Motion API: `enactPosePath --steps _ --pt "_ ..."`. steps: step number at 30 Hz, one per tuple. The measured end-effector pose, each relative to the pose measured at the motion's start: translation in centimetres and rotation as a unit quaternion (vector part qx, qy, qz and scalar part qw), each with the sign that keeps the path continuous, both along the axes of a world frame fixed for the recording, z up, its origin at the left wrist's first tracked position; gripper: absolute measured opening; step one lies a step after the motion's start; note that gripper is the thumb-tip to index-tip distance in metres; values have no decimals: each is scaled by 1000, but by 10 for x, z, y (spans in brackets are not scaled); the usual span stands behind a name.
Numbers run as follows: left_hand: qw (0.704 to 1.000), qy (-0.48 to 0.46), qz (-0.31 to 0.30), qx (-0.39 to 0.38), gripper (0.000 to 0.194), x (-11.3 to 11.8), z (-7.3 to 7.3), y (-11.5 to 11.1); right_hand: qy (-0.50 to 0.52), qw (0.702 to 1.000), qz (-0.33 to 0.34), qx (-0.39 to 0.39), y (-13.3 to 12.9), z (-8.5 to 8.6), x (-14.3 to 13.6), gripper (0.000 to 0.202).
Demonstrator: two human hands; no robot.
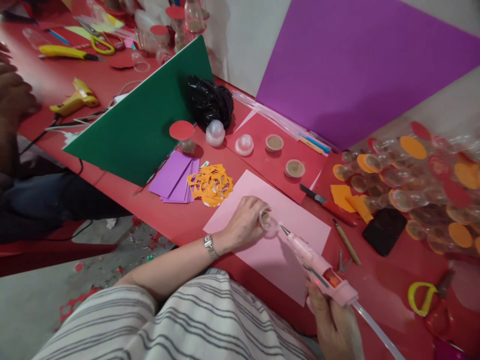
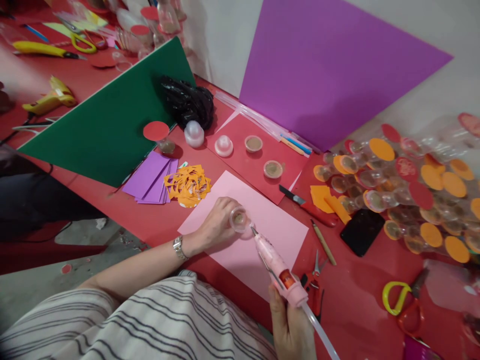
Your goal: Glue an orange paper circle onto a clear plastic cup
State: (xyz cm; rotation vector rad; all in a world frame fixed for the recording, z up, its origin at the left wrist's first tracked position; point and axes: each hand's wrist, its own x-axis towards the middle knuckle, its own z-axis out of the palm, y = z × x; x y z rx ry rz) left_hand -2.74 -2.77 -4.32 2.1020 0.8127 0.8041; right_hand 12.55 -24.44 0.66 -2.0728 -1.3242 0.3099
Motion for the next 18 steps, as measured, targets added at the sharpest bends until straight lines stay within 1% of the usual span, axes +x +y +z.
enactPosePath --steps 7,9,12,18 --pt "1000 10 -2 -29 24 -1 3 -1 43 999 -22 -15 -7 -12 5 41" --pt "999 7 -6 -32 26 -1 3 -1 43 999 -24 -11 -4 -11 5 42" --pt "999 -6 -10 -30 26 -1 3 -1 31 999 -21 0 4 -5 4 45" --pt "999 -30 -21 -23 27 -3 6 0 34 999 -37 9 15 4 1 52"
